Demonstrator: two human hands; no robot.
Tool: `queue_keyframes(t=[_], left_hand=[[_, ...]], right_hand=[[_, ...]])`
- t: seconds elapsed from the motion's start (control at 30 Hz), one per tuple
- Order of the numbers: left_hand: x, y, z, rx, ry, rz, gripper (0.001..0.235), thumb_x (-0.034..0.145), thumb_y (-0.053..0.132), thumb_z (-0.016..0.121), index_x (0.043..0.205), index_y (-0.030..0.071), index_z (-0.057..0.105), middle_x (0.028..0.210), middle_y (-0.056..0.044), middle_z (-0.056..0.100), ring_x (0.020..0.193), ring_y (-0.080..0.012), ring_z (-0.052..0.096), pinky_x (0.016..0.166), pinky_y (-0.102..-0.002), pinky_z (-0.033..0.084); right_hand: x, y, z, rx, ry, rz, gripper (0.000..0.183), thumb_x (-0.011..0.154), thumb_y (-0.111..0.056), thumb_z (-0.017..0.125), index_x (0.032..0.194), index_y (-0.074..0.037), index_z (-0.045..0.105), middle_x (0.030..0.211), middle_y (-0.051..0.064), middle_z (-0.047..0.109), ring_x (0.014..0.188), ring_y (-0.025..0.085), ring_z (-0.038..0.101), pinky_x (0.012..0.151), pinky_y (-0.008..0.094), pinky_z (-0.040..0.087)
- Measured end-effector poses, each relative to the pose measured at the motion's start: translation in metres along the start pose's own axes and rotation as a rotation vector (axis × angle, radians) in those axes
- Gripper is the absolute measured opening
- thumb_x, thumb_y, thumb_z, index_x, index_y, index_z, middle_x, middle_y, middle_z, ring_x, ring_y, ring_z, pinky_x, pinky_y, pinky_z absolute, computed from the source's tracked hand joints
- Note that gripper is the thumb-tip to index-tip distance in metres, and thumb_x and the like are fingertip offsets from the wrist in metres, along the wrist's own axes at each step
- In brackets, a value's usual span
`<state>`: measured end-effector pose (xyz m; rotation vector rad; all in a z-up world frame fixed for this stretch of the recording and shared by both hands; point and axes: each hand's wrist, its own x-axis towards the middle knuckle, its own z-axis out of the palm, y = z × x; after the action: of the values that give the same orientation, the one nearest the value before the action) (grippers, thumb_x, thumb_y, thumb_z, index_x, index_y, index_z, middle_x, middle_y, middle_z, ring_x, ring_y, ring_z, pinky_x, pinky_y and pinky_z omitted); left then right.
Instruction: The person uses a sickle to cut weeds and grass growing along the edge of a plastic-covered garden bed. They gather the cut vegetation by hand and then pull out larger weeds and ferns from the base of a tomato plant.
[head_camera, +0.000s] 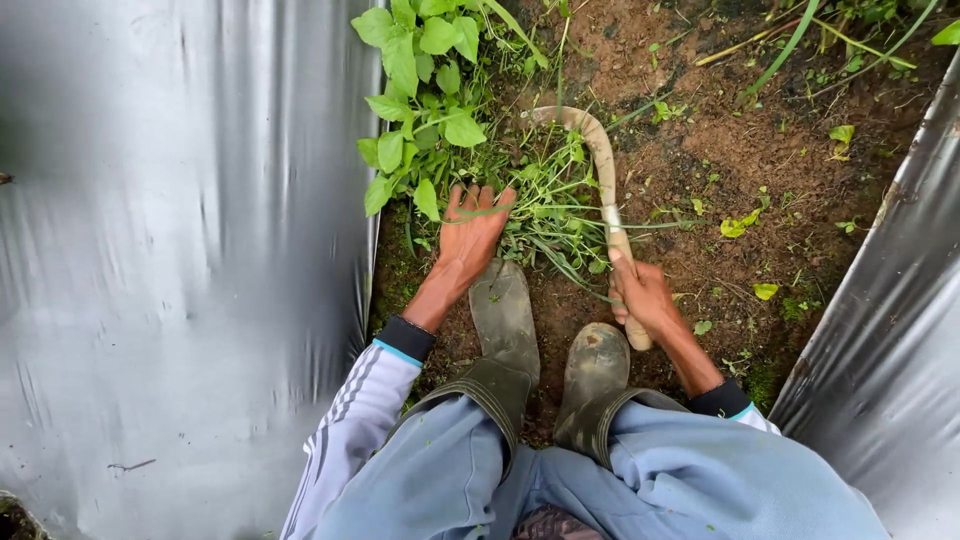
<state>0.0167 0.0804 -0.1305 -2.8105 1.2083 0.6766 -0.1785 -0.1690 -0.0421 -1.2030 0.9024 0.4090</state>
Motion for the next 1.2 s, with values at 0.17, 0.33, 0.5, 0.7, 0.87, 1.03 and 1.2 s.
queue_keyframes(t=[0.17,0.33,0.5,0.7,0.87,1.03,1.2], left_hand=[[-0.011,0.008,-0.033,0.09,0.276,0.093,0.047,0.082,0.0,0.075,0.126,0.01,0.062,0.097,-0.02,0.067,0.096,-0.0403,0.069,0.096,-0.057,0.04],[-0.018,0.028,-0.101,0.042,0.231,0.05,0.049,0.084,0.001,0.075,0.129,0.011,0.059,0.104,-0.021,0.07,0.104,-0.0437,0.071,0.098,-0.062,0.039],[-0.018,0.024,-0.094,-0.008,0.254,0.055,0.049,0.083,0.002,0.075,0.129,0.008,0.058,0.104,-0.023,0.069,0.107,-0.0472,0.068,0.1,-0.066,0.038],[-0.013,0.037,-0.143,-0.086,0.11,-0.097,0.059,0.082,-0.01,0.071,0.136,0.007,0.053,0.12,-0.028,0.069,0.114,-0.0497,0.067,0.103,-0.073,0.038],[-0.007,0.042,-0.134,-0.014,0.163,-0.09,0.064,0.076,-0.01,0.072,0.135,0.006,0.053,0.116,-0.024,0.07,0.105,-0.0451,0.071,0.099,-0.073,0.043],[0.006,0.042,-0.138,-0.012,0.119,-0.083,0.062,0.078,-0.011,0.069,0.135,0.005,0.052,0.115,-0.024,0.07,0.103,-0.0445,0.073,0.101,-0.075,0.039],[0.0,0.048,-0.119,0.092,0.172,-0.094,0.058,0.08,-0.008,0.07,0.132,0.009,0.052,0.111,-0.02,0.071,0.101,-0.0394,0.075,0.099,-0.072,0.043]], right_hand=[[0.02,-0.056,0.011,0.24,0.199,-0.064,0.045,0.115,-0.043,0.034,0.088,-0.012,0.052,0.058,-0.004,0.045,0.042,0.007,0.045,0.039,0.025,0.048],[0.005,-0.023,0.01,-0.013,0.087,-0.013,0.048,0.115,-0.041,0.043,0.084,-0.006,0.055,0.056,0.002,0.051,0.039,0.012,0.047,0.036,0.03,0.048],[0.016,-0.075,0.017,0.367,0.33,-0.071,0.048,0.112,-0.054,0.038,0.089,-0.014,0.051,0.059,-0.007,0.046,0.042,0.005,0.047,0.041,0.024,0.05],[0.0,-0.035,0.003,0.092,0.087,0.021,0.051,0.111,-0.044,0.052,0.081,-0.002,0.054,0.054,0.002,0.046,0.038,0.012,0.046,0.034,0.033,0.046],[0.037,-0.083,0.003,0.214,0.226,-0.097,0.046,0.114,-0.05,0.039,0.092,-0.012,0.052,0.061,-0.005,0.049,0.045,0.008,0.05,0.041,0.025,0.051],[0.039,-0.06,-0.004,0.035,0.033,-0.036,0.05,0.113,-0.041,0.049,0.082,-0.003,0.056,0.055,0.003,0.048,0.039,0.012,0.047,0.034,0.033,0.047],[0.054,-0.105,0.004,0.202,0.252,-0.115,0.043,0.115,-0.047,0.035,0.092,-0.014,0.051,0.063,-0.007,0.048,0.045,0.005,0.049,0.043,0.024,0.053]])
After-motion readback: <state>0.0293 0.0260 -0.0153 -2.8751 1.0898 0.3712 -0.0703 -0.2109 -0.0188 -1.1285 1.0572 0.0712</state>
